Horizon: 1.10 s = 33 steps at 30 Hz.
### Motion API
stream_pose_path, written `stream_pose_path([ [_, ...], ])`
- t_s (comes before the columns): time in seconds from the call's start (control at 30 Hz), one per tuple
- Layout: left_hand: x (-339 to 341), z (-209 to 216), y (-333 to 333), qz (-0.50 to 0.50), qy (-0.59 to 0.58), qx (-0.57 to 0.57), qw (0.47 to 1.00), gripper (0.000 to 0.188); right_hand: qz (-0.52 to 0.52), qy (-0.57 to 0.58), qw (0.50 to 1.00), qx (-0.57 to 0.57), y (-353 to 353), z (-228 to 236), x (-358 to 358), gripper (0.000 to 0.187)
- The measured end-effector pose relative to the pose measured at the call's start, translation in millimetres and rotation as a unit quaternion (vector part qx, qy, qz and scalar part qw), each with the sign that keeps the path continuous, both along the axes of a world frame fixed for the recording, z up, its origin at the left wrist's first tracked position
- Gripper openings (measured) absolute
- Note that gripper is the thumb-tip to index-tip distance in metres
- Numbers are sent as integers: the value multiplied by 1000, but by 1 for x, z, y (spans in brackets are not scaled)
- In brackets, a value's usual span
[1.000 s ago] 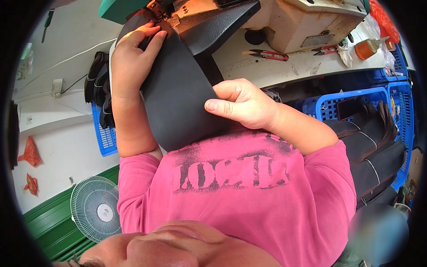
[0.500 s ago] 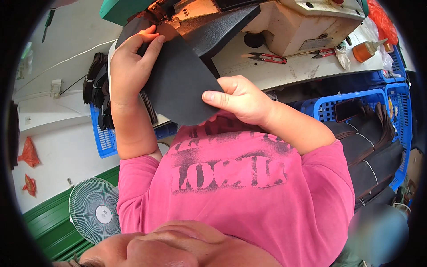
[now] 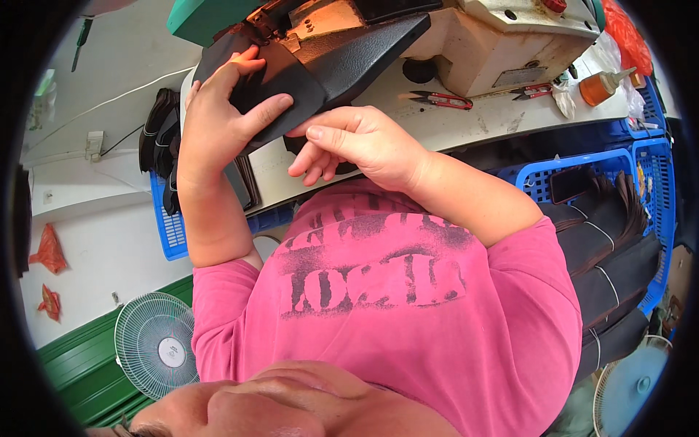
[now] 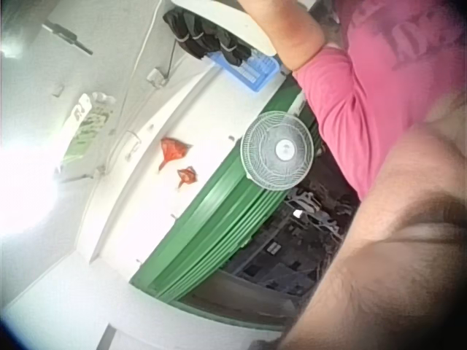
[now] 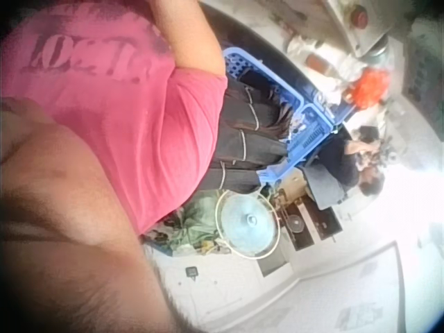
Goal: The person operates a sewing machine to stitch black shoe insoles. They repeatedly pick up an insole from a stack, guide it through the machine's needle area, and place the finished piece back onto the stack. The process is continuous and repetitive throughout the clip.
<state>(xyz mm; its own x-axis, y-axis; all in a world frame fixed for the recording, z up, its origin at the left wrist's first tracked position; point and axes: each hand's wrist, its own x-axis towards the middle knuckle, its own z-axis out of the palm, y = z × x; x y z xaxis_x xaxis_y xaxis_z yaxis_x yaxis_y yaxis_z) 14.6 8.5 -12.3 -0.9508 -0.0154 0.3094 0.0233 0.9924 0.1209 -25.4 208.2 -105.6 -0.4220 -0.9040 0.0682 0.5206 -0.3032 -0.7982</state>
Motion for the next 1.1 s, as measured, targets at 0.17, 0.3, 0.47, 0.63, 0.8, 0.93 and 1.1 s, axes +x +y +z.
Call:
stream_pose_path([
  [0.17,-15,-1,-24,-20,-11,-13,1000,61,4,-10,1000,1,1,-10,1,35],
  [0.3,-29,3,-36,0,-60,-28,998,60,-3,-31,999,14,2,-17,2,34],
  [0.47,-49,10,-60,-21,-75,-61,995,55,-9,-36,999,27,3,-22,4,39],
  [0.63,-69,15,-72,7,-95,-53,994,55,-20,-46,998,40,4,-23,6,40],
  [0.8,-79,22,-65,-70,-37,172,982,22,-24,-53,998,33,5,-24,6,41],
  [0.93,-87,11,-117,149,-194,68,967,51,-3,-66,997,27,4,-22,9,42],
  [1.1,16,10,-91,-118,-73,113,984,44,83,-87,992,35,-10,-6,16,47],
])
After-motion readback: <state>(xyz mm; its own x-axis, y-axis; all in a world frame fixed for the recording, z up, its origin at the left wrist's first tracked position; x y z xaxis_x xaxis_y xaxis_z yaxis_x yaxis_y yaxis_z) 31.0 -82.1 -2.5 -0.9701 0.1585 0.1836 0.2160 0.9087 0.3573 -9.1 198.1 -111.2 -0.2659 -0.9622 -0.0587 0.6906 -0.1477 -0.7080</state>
